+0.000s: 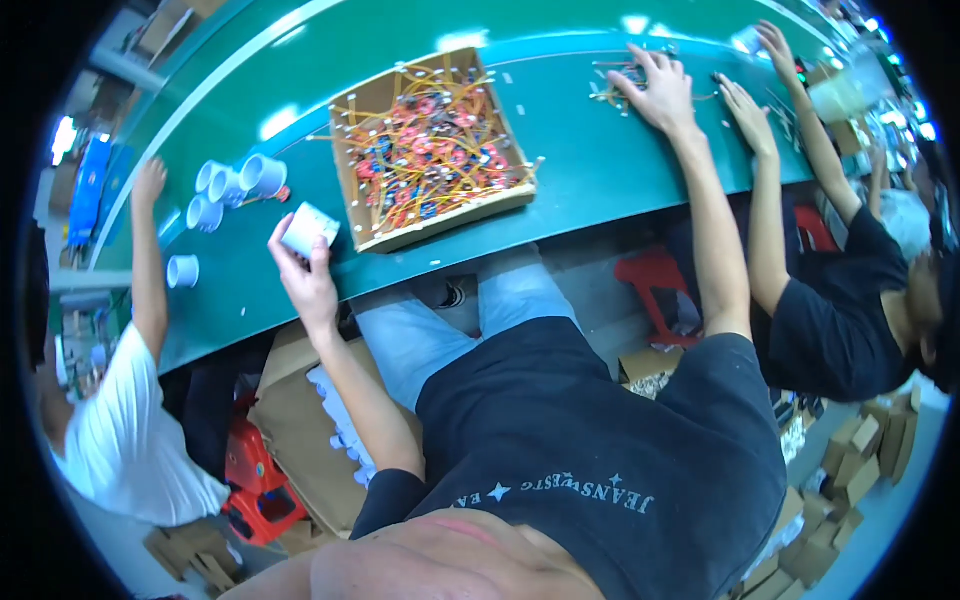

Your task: Sorting small electronic components from a box into individual plastic cups at an assembly line station.

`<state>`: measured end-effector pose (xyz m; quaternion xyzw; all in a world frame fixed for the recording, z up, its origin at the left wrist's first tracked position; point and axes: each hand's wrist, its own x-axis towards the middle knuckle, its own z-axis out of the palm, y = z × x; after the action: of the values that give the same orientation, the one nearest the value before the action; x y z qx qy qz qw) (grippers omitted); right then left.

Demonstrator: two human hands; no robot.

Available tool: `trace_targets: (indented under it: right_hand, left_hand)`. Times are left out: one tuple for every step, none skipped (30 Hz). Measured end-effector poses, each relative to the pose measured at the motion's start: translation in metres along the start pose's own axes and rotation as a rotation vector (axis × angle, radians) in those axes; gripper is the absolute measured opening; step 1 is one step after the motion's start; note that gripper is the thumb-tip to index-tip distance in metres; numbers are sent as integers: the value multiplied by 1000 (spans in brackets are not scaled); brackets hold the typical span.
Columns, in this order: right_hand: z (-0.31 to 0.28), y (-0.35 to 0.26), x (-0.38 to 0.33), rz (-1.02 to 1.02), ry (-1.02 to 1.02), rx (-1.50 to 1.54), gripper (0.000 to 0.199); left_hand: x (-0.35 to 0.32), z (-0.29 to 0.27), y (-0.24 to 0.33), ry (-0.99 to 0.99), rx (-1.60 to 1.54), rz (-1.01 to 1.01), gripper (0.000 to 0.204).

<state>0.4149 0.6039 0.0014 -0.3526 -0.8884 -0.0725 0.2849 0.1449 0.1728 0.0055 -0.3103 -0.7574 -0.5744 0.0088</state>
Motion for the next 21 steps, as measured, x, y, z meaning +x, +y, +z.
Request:
trace_targets:
  right_hand:
    - [0,-3,9,7,-108,33,61]
    - [2,-4,17,12,-213,59,55]
    - [4,-11,19,15,-190,53,51]
    - [3,-17,16,17,-166,50,48]
    - [-5,-18,12,66,-182,15,48]
    - [0,-4,5,43,-53,26,48]
    - [3,6,1,38,7,54,44]
    - [3,14,2,61,36,176,39]
    - [3,22,4,155,44,276,36]
    - [2,30,9,262,47,369,34]
    - [3,53,18,342,22,461,34]
    - [8,73,27,425,-5,550,35]
    - [7,65,38,420,-7,564,35]
    - [-2,52,53,517,36,807,35]
    - [-11,40,66,615,80,1047,36]
    - [-34,30,78,591,0,1164,36]
    - [-48,16,87,570,-83,1281,37]
    - [-57,-23,96,527,-118,1311,38]
    - [-62,-67,93,537,-22,1250,29]
    - [-75,-115,84,435,-24,1237,30]
    - [-78,-143,78,176,-87,1135,34]
  left_hand:
    - [-2,-4,1,-11,-6,-20,53]
    - [-3,-5,1,-23,-17,-37,54]
    - [-3,-8,1,-16,-24,-37,55]
    - [-4,-10,2,-7,-29,-37,56]
    - [-3,-8,4,-28,-32,-49,56]
    - [-2,-7,6,-47,-34,-62,57]
    - [-2,-6,6,-55,-31,-61,58]
    - [-2,-7,6,-66,-28,-61,59]
    - [-4,-9,5,-20,-6,-68,59]
    - [-5,-10,4,-35,-31,-66,59]
    - [-4,-9,3,-67,-66,-56,60]
    - [-4,-9,2,-56,-60,-53,60]
    - [-7,-11,2,-48,-63,-55,59]
    - [-8,-11,3,-44,-71,-56,59]
    - [-8,-12,3,-45,-81,-56,58]
    - [-3,-11,5,-61,-95,-48,58]
    - [-1,-11,6,-63,-84,-53,58]
    - [-1,-11,7,-74,-72,-66,57]
    - [-1,-9,8,-90,-61,-77,57]
    - [-3,-9,8,-134,-80,-85,57]
    - [-3,-11,7,-93,-58,-75,57]
